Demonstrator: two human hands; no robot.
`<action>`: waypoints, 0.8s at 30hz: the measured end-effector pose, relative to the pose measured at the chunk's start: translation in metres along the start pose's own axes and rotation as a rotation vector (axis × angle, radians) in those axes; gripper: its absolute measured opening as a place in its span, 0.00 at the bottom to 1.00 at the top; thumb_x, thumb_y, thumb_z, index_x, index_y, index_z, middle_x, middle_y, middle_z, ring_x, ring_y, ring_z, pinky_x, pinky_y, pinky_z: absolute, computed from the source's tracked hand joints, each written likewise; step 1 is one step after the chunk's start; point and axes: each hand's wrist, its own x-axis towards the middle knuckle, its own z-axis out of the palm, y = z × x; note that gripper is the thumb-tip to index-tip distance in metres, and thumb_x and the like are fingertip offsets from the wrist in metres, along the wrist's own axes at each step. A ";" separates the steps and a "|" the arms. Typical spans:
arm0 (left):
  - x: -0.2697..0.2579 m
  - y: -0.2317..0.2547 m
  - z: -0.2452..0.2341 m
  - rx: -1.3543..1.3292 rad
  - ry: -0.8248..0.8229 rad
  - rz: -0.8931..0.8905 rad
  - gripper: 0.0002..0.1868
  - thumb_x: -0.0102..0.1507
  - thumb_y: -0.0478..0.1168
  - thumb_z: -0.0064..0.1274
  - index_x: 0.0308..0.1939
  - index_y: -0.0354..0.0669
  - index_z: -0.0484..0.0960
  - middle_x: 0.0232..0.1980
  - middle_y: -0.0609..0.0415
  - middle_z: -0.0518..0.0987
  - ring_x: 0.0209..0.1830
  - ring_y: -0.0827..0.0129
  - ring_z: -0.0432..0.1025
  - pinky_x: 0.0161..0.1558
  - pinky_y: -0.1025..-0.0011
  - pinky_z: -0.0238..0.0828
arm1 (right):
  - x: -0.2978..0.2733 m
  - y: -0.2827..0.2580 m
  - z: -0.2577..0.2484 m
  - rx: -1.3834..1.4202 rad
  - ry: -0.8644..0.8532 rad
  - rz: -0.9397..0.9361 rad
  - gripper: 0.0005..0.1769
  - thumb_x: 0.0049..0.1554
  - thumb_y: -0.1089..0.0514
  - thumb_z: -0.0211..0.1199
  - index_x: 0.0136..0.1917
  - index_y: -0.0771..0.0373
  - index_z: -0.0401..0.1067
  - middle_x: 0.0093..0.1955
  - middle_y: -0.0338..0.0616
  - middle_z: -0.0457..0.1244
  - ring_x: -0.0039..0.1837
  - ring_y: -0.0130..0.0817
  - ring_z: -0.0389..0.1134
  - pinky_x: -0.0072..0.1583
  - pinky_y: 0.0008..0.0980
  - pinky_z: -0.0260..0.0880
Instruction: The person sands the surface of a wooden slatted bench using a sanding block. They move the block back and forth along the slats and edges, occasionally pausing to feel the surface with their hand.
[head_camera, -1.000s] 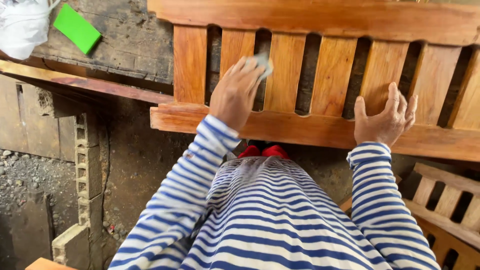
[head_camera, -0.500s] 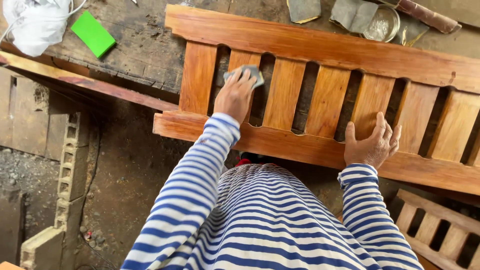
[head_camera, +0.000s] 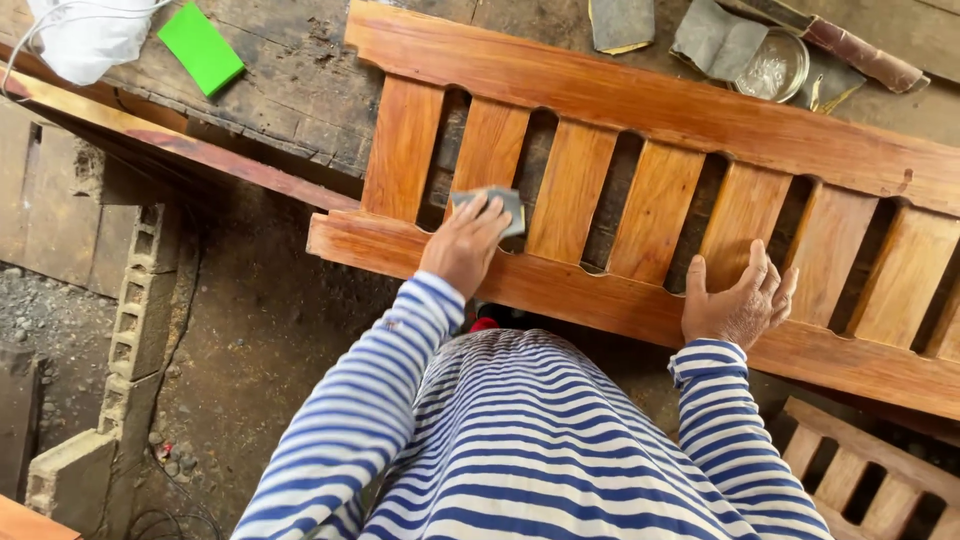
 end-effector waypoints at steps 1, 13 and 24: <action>0.016 -0.007 0.004 0.043 0.084 0.057 0.16 0.69 0.31 0.47 0.60 0.38 0.79 0.65 0.42 0.76 0.68 0.46 0.68 0.65 0.50 0.69 | -0.001 0.000 -0.001 0.009 -0.002 0.000 0.38 0.58 0.44 0.67 0.74 0.64 0.63 0.71 0.61 0.62 0.78 0.61 0.45 0.70 0.64 0.40; 0.058 0.013 -0.009 0.028 0.118 -0.052 0.13 0.71 0.32 0.41 0.57 0.34 0.77 0.64 0.39 0.73 0.67 0.44 0.64 0.63 0.48 0.65 | -0.001 0.003 -0.005 0.015 -0.037 0.011 0.38 0.60 0.42 0.66 0.75 0.61 0.60 0.71 0.60 0.60 0.77 0.62 0.43 0.70 0.67 0.39; -0.008 0.030 0.006 0.078 0.133 -0.101 0.15 0.70 0.34 0.49 0.60 0.39 0.80 0.66 0.45 0.77 0.69 0.46 0.68 0.68 0.48 0.65 | -0.001 0.009 0.000 0.018 -0.042 0.008 0.38 0.59 0.45 0.70 0.74 0.61 0.60 0.71 0.57 0.60 0.77 0.60 0.42 0.68 0.69 0.39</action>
